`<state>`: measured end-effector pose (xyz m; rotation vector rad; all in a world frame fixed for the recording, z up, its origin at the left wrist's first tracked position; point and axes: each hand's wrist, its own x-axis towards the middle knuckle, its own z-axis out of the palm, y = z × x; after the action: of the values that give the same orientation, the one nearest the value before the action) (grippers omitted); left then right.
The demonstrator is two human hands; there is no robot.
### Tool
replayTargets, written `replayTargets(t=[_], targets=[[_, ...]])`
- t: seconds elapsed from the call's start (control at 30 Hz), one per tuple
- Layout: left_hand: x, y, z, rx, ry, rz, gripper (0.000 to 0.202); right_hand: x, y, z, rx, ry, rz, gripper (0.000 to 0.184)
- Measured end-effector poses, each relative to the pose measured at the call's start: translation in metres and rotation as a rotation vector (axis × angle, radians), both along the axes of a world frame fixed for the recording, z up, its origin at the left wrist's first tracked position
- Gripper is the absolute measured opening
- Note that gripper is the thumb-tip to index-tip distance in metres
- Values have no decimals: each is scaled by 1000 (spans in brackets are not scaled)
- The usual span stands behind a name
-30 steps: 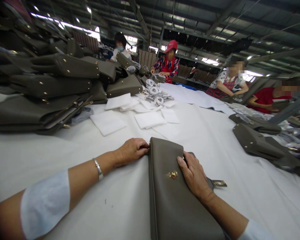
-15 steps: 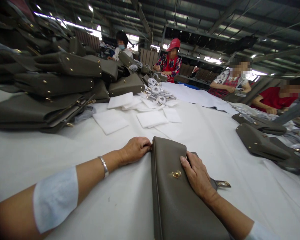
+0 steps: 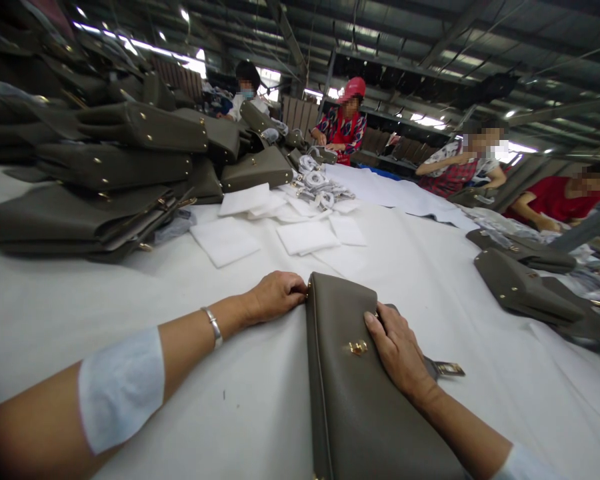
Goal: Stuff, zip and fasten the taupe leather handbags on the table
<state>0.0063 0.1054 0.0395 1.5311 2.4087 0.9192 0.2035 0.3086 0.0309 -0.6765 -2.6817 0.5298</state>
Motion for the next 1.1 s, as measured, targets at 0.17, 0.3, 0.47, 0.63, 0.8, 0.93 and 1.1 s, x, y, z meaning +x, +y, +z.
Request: replayTargets(t=[0.17, 0.3, 0.47, 0.63, 0.8, 0.93, 1.1], targets=[[0, 4, -5, 19, 1, 9, 13, -1, 1, -2, -31, 4, -12, 61], [0, 5, -7, 40, 23, 27, 13, -1, 0, -2, -69, -5, -34, 66], [1, 5, -8, 72, 57, 24, 10, -1, -1, 1, -86, -35, -39, 66], [0, 4, -5, 90, 128, 7, 9, -1, 1, -1, -82, -45, -18, 65], [-12, -5, 4, 171, 157, 172, 13, -2, 3, -3, -39, -32, 30, 60], [-9, -13, 19, 267, 54, 251, 12, -3, 3, -3, -22, -37, 24, 62], [18, -56, 53, 279, -18, 183, 15, -4, 3, -5, -10, -13, -7, 64]])
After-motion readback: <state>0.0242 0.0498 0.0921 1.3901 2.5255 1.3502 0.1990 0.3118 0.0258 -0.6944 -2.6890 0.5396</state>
